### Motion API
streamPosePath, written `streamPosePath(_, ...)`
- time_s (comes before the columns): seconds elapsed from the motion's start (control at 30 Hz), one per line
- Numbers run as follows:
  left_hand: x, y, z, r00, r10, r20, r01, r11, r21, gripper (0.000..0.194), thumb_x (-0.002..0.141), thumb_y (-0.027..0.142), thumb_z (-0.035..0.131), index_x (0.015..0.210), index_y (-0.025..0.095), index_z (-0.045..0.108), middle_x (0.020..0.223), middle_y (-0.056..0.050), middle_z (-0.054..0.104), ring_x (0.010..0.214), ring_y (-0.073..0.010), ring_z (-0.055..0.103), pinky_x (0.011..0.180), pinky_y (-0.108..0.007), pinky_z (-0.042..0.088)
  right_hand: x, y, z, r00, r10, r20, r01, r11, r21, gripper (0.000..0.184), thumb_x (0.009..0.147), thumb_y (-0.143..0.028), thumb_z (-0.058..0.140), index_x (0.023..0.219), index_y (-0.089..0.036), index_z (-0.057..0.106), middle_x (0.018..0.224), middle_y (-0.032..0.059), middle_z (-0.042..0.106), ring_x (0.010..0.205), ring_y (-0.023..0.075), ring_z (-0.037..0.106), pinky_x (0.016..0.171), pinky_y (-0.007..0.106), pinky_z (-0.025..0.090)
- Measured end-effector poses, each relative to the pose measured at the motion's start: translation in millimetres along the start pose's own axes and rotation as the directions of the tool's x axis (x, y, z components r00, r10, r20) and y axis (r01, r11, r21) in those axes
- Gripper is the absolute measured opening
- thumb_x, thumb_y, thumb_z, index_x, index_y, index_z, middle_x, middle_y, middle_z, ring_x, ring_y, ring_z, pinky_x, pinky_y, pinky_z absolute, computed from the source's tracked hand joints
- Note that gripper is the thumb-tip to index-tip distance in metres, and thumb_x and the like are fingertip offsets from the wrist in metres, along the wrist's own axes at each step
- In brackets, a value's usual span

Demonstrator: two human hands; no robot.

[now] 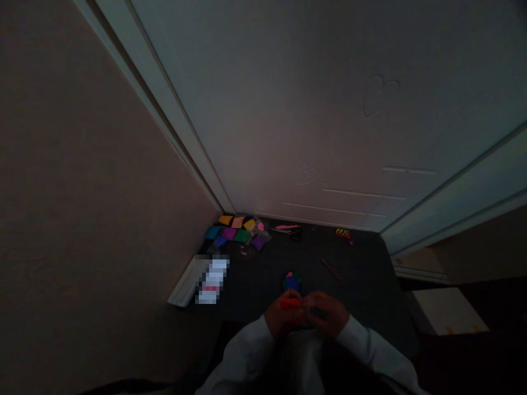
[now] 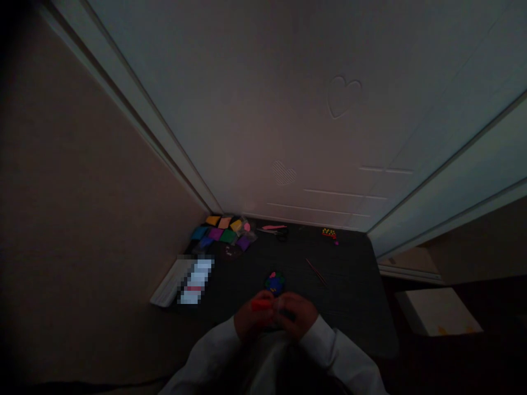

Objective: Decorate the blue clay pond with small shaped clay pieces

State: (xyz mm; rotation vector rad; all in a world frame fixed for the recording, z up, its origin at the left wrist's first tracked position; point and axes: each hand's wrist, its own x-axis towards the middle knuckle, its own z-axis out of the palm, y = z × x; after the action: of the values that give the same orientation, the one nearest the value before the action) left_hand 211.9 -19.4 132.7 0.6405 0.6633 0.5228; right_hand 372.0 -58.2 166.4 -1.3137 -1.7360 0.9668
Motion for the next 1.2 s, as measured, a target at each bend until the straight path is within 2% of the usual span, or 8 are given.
streamPosePath(0.17, -2, -3, -4.3, 0.999, -0.019, -0.050, 0.017, 1.000, -0.023, 0.012, 0.080, 0.021, 0.049, 0.085, 0.011, 0.054, 0.068, 0.002, 0.054, 0.054, -0.0063, 0.051, 0.048, -0.020, 0.044, 6, -4, 6, 0.999, 0.024, 0.034, -0.026, 0.998, 0.052, 0.012, 0.072, -0.026, 0.053, 0.074, -0.021, 0.064, 0.082, 0.0065, 0.065, 0.078, 0.0164, 0.059, 0.072, 0.030, 0.047)
streamPosePath(0.3, -7, -1, -12.3, 0.992, -0.043, -0.117, 0.037, 0.998, -0.052, 0.012, 0.080, 0.022, 0.049, 0.084, 0.011, 0.054, 0.067, 0.002, 0.054, 0.052, -0.0061, 0.051, 0.047, -0.020, 0.044, 12, -5, 12, 0.995, 0.063, 0.074, -0.074, 0.983, 0.166, 0.014, 0.071, -0.033, 0.056, 0.069, -0.021, 0.064, 0.078, 0.0046, 0.065, 0.078, 0.0159, 0.059, 0.074, 0.030, 0.046)
streamPosePath(0.47, -14, 12, -30.9, 0.946, -0.014, -0.323, -0.028, 0.992, -0.125, 0.015, 0.081, 0.023, 0.048, 0.088, 0.011, 0.054, 0.074, 0.000, 0.056, 0.058, -0.0078, 0.053, 0.052, -0.023, 0.046, 17, 4, -6, 0.973, 0.230, 0.018, -0.219, 0.896, 0.387, 0.024, 0.069, -0.041, 0.058, 0.070, -0.018, 0.062, 0.089, 0.0085, 0.065, 0.079, 0.0166, 0.060, 0.069, 0.030, 0.048)
streamPosePath(0.63, -16, 20, -63.9, 0.813, -0.007, -0.582, -0.120, 0.976, -0.180, 0.020, 0.081, 0.023, 0.047, 0.097, 0.013, 0.051, 0.088, -0.003, 0.056, 0.070, -0.0107, 0.055, 0.058, -0.026, 0.048, 18, 18, -29, 0.905, 0.425, -0.027, -0.327, 0.734, 0.595, 0.034, 0.067, -0.047, 0.060, 0.083, -0.016, 0.062, 0.083, 0.0093, 0.067, 0.069, 0.0166, 0.063, 0.060, 0.030, 0.050)
streamPosePath(0.8, -4, 11, -89.7, 0.654, -0.097, -0.750, -0.083, 0.977, -0.198, 0.026, 0.081, 0.026, 0.047, 0.104, 0.014, 0.049, 0.097, -0.006, 0.055, 0.077, -0.0135, 0.056, 0.064, -0.031, 0.049, 16, 20, -18, 0.848, 0.531, -0.002, -0.368, 0.590, 0.719, 0.037, 0.062, -0.046, 0.065, 0.084, -0.016, 0.064, 0.077, 0.0078, 0.069, 0.067, 0.0164, 0.064, 0.064, 0.032, 0.050)
streamPosePath(0.93, 3, 6, -91.7, 0.568, -0.128, -0.813, -0.038, 0.983, -0.182, 0.028, 0.081, 0.026, 0.047, 0.105, 0.014, 0.049, 0.101, -0.006, 0.055, 0.082, -0.0152, 0.056, 0.067, -0.033, 0.049, 13, 19, -12, 0.821, 0.572, 0.002, -0.366, 0.523, 0.770, 0.037, 0.056, -0.044, 0.070, 0.079, -0.015, 0.066, 0.072, 0.0075, 0.069, 0.063, 0.0161, 0.064, 0.063, 0.032, 0.051)
streamPosePath(1.07, 11, 12, -85.4, 0.490, -0.097, -0.866, -0.009, 0.993, -0.116, 0.028, 0.081, 0.027, 0.047, 0.106, 0.015, 0.049, 0.103, -0.007, 0.054, 0.085, -0.0159, 0.055, 0.070, -0.035, 0.048, 8, 22, -19, 0.794, 0.606, -0.054, -0.332, 0.507, 0.796, 0.033, 0.054, -0.041, 0.072, 0.075, -0.016, 0.066, 0.066, 0.0049, 0.068, 0.059, 0.0140, 0.062, 0.059, 0.029, 0.050)
streamPosePath(1.2, 22, 21, -76.2, 0.371, -0.015, -0.929, 0.020, 1.000, -0.008, 0.029, 0.081, 0.028, 0.047, 0.106, 0.014, 0.049, 0.104, -0.007, 0.054, 0.087, -0.0168, 0.055, 0.072, -0.036, 0.048, 5, 26, -23, 0.770, 0.629, -0.107, -0.303, 0.508, 0.807, 0.030, 0.049, -0.037, 0.076, 0.069, -0.017, 0.067, 0.063, 0.0026, 0.067, 0.057, 0.0121, 0.061, 0.058, 0.027, 0.049)
